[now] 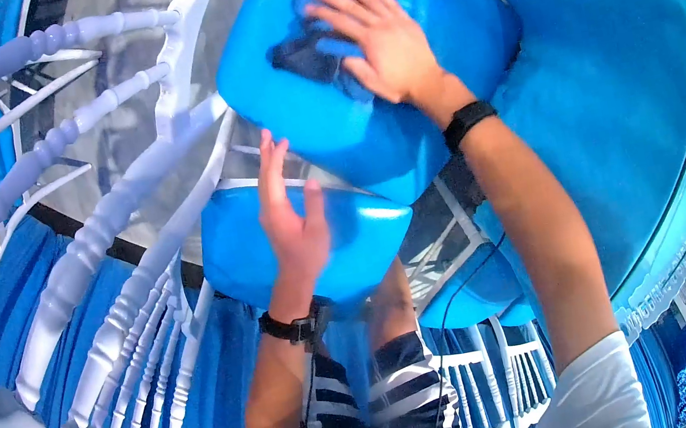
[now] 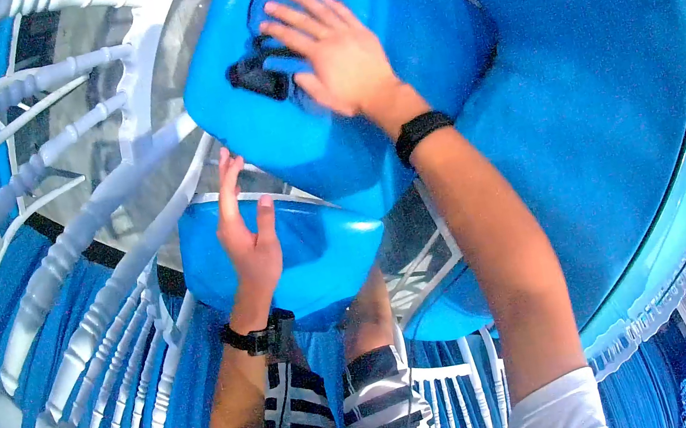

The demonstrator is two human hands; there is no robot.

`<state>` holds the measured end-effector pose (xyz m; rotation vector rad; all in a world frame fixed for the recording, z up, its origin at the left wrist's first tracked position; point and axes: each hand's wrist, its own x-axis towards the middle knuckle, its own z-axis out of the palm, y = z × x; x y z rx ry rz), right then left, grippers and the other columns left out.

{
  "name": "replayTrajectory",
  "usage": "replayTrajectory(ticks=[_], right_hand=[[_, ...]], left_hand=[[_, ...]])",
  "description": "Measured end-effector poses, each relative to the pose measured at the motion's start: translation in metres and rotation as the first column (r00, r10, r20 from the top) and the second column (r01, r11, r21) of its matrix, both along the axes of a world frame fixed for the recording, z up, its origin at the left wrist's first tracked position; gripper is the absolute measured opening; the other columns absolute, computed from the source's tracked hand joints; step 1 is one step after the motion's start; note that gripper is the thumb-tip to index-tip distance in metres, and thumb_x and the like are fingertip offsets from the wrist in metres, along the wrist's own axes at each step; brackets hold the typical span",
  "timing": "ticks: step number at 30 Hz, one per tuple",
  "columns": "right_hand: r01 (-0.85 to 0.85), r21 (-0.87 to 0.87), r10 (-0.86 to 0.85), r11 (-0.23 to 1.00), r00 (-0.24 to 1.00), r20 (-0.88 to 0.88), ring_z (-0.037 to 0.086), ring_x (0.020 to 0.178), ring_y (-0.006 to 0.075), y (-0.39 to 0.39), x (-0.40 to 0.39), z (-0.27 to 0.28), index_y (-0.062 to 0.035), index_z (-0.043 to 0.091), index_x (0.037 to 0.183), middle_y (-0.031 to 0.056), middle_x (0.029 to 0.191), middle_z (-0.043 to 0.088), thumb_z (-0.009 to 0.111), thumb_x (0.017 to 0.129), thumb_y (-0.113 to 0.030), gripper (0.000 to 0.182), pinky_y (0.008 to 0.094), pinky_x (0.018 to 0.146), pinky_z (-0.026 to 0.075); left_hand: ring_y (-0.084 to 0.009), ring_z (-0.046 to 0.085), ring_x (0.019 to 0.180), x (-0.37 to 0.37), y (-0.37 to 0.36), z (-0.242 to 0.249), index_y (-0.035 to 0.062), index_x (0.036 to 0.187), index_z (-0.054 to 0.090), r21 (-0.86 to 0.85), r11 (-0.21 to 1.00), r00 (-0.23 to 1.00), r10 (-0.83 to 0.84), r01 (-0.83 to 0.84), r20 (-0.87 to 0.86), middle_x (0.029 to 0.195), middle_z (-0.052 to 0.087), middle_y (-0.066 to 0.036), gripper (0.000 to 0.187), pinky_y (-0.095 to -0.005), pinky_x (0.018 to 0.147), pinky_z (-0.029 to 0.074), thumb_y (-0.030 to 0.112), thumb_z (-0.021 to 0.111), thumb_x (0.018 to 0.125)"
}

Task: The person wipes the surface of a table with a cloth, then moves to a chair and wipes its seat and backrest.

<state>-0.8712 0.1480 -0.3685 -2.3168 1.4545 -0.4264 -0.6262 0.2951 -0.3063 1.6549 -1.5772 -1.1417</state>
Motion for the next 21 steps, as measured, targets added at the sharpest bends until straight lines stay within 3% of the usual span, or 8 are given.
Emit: replayTrajectory(ticks=[7, 8, 10, 12, 14, 17, 20, 21], right_hand=[[0.189, -0.097, -0.180, 0.977, 0.979, 0.096, 0.033, 0.159, 0.0411, -0.012, 0.002, -0.008, -0.0212, 0.051, 0.162, 0.0104, 0.173, 0.041, 0.069, 0.086, -0.030, 0.079, 0.0580, 0.132, 0.024], [0.215, 0.001, -0.213, 0.977, 0.968, 0.133, 0.032, 0.159, 0.0453, -0.016, 0.001, -0.003, -0.0051, 0.068, 0.142, 0.0178, 0.163, 0.052, 0.065, 0.085, -0.039, 0.067, 0.0551, 0.134, 0.019], [0.022, -0.165, -0.059, 0.986, 0.973, -0.222, 0.027, 0.159, 0.0503, -0.027, -0.013, -0.008, -0.0031, 0.062, 0.149, 0.0206, 0.167, 0.043, 0.062, 0.090, -0.036, 0.067, 0.0562, 0.134, 0.019], [0.173, -0.166, -0.207, 0.971, 0.954, -0.216, 0.028, 0.159, 0.0490, -0.042, -0.027, -0.023, -0.0019, 0.058, 0.151, 0.0217, 0.166, 0.044, 0.058, 0.096, -0.032, 0.063, 0.0557, 0.134, 0.018], [0.266, -0.246, -0.319, 0.932, 0.925, -0.209, 0.037, 0.153, 0.0493, -0.053, -0.054, -0.039, 0.0008, 0.057, 0.151, 0.0261, 0.160, 0.050, 0.055, 0.100, -0.030, 0.060, 0.0547, 0.131, 0.025], [0.452, -0.033, -0.452, 0.891, 0.892, 0.025, 0.055, 0.136, 0.0512, -0.053, -0.055, -0.011, 0.0038, 0.054, 0.153, 0.0320, 0.146, 0.060, 0.055, 0.101, -0.026, 0.060, 0.0536, 0.120, 0.040], [0.478, -0.209, -0.513, 0.853, 0.843, -0.166, 0.043, 0.149, 0.0502, -0.022, -0.036, -0.029, -0.0008, 0.056, 0.153, 0.0307, 0.158, 0.052, 0.058, 0.095, -0.026, 0.063, 0.0570, 0.128, 0.028], [0.443, -0.201, -0.467, 0.874, 0.879, -0.094, 0.037, 0.153, 0.0510, -0.004, -0.027, -0.022, -0.0024, 0.057, 0.153, 0.0288, 0.161, 0.048, 0.059, 0.092, -0.026, 0.065, 0.0586, 0.131, 0.021]], left_hand=[[-0.0426, 0.044, 0.155, 0.020, 0.006, 0.012, 0.0010, 0.157, 0.051, 0.045, 0.999, 0.999, 0.024, -0.025, 0.039, 0.168, 0.045, -0.025, 0.053, -0.0482, 0.125, 0.038, 0.015, 0.062, 0.107], [-0.0395, 0.045, 0.156, 0.026, 0.009, 0.012, 0.0027, 0.157, 0.051, 0.048, 0.999, 0.999, 0.017, -0.019, 0.037, 0.169, 0.045, -0.023, 0.054, -0.0470, 0.123, 0.039, 0.014, 0.063, 0.106], [-0.0333, 0.046, 0.156, 0.038, 0.017, 0.014, 0.0061, 0.158, 0.051, 0.063, 0.998, 0.999, 0.011, -0.013, 0.038, 0.171, 0.045, -0.017, 0.056, -0.0446, 0.120, 0.040, 0.011, 0.065, 0.104], [-0.0324, 0.047, 0.155, 0.049, 0.022, 0.018, 0.0068, 0.159, 0.051, 0.089, 0.996, 0.998, 0.016, -0.021, 0.058, 0.169, 0.048, -0.017, 0.057, -0.0446, 0.119, 0.041, 0.010, 0.065, 0.104], [-0.0316, 0.048, 0.154, 0.058, 0.026, 0.021, 0.0072, 0.159, 0.051, 0.106, 0.994, 0.998, 0.031, -0.038, 0.061, 0.168, 0.049, -0.016, 0.056, -0.0444, 0.118, 0.042, 0.011, 0.065, 0.104], [-0.0317, 0.052, 0.151, 0.070, 0.027, 0.018, 0.0077, 0.158, 0.052, 0.066, 0.997, 0.998, 0.037, -0.040, 0.055, 0.166, 0.052, -0.015, 0.056, -0.0451, 0.117, 0.043, 0.012, 0.065, 0.104], [-0.0333, 0.053, 0.150, 0.063, 0.021, 0.019, 0.0055, 0.158, 0.053, 0.050, 0.999, 1.000, 0.021, -0.022, 0.020, 0.164, 0.054, -0.016, 0.055, -0.0465, 0.117, 0.043, 0.013, 0.065, 0.104], [-0.0336, 0.053, 0.150, 0.056, 0.017, 0.018, 0.0047, 0.157, 0.053, 0.032, 0.999, 1.000, 0.014, -0.014, 0.005, 0.164, 0.054, -0.017, 0.055, -0.0464, 0.118, 0.043, 0.013, 0.065, 0.104]])
